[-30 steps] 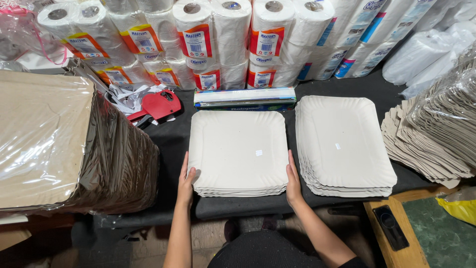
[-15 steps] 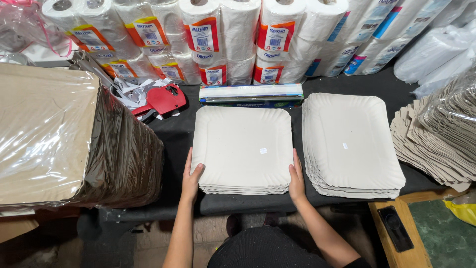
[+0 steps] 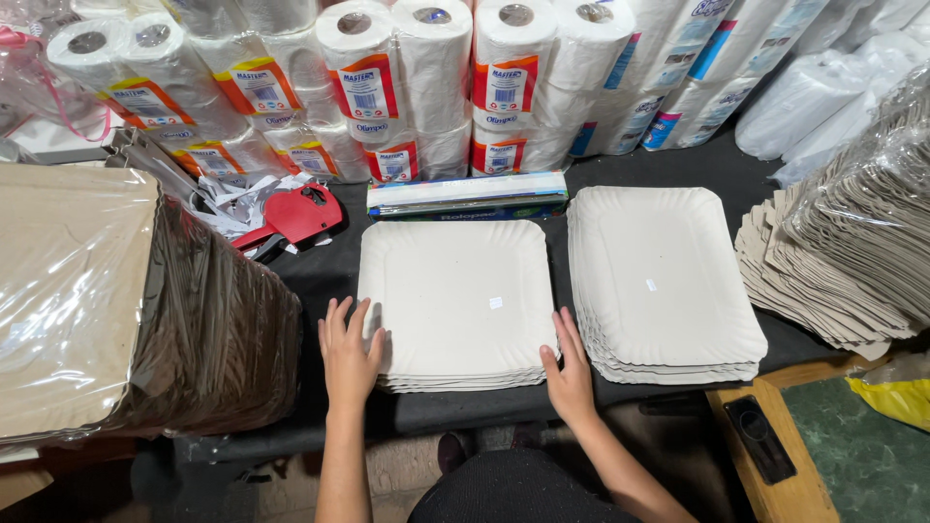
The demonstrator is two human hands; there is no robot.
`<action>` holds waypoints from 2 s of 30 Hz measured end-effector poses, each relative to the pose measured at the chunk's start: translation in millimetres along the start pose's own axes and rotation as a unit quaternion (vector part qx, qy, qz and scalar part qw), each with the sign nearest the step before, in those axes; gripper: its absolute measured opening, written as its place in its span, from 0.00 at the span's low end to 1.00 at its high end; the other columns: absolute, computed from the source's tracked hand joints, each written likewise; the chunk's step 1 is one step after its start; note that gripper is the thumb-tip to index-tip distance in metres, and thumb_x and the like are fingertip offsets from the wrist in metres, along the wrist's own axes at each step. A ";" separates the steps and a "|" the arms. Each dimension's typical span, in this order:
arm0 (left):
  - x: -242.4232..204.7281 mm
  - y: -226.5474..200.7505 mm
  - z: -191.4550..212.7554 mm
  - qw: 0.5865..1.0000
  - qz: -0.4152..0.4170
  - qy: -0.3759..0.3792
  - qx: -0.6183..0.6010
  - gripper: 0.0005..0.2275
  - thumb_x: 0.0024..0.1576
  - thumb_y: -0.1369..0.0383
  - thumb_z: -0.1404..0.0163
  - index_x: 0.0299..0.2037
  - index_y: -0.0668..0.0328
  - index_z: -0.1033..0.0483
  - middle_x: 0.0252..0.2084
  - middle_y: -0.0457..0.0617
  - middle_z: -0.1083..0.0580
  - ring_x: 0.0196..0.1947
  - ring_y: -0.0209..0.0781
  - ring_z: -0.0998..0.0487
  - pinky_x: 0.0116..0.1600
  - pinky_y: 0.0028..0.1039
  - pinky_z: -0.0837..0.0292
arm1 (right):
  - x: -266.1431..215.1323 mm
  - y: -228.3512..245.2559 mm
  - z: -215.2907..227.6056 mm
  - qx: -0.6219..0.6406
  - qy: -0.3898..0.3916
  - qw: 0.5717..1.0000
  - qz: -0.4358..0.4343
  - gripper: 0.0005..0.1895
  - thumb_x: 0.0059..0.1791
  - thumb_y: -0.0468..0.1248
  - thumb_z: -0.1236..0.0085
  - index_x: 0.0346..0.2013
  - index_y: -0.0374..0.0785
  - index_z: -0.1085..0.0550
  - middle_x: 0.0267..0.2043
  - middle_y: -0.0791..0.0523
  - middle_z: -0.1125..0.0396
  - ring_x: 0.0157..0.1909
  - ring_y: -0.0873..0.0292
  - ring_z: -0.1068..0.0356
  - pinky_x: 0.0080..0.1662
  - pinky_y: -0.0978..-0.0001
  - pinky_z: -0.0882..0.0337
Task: The person counts paper plates from a stack, moving them one by one into two new stacks on a table.
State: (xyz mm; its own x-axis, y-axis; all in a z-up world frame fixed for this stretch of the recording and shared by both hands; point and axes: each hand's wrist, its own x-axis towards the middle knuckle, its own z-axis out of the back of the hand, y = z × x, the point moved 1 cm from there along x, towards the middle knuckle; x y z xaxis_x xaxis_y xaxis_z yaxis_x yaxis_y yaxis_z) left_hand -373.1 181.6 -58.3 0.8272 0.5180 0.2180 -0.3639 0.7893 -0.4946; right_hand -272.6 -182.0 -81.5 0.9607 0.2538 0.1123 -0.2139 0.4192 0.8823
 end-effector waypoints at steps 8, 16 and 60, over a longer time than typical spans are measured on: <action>26.4 -91.8 -28.8 0.989 -0.120 0.049 -0.069 0.19 0.64 0.59 0.40 0.65 0.39 0.21 0.70 0.45 0.29 0.81 0.54 0.38 0.84 0.61 0.56 | -8.8 7.9 30.1 0.022 -0.001 0.991 0.129 0.26 0.58 0.31 0.45 0.72 0.37 0.29 0.75 0.47 0.35 0.69 0.45 0.28 0.65 0.50 0.25; 82.2 -194.7 -120.2 0.959 -0.169 0.202 -0.105 0.16 0.66 0.58 0.42 0.63 0.42 0.20 0.66 0.44 0.25 0.77 0.50 0.32 0.84 0.60 0.52 | 5.6 -37.7 93.2 0.022 -0.085 0.989 0.121 0.25 0.56 0.26 0.45 0.69 0.35 0.27 0.50 0.52 0.19 0.36 0.58 0.16 0.36 0.69 0.14; 229.8 -280.8 -169.4 0.865 0.002 0.068 -0.498 0.06 0.71 0.74 0.53 0.54 0.53 0.26 0.52 0.51 0.24 0.55 0.43 0.24 0.66 0.43 0.25 | 44.0 -64.1 213.1 -0.133 -0.227 0.964 0.047 0.19 0.56 0.36 0.36 0.61 0.35 0.25 0.76 0.42 0.45 0.76 0.35 0.37 0.69 0.48 0.28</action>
State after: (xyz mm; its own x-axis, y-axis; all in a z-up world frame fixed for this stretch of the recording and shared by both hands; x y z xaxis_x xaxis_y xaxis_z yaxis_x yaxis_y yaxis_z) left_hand -8.3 23.1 -11.8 0.8941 0.4228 0.1479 0.1265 0.0783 -0.9889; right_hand -179.0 -383.5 -35.8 0.9003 -0.0815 0.4275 -0.2827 0.6372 0.7170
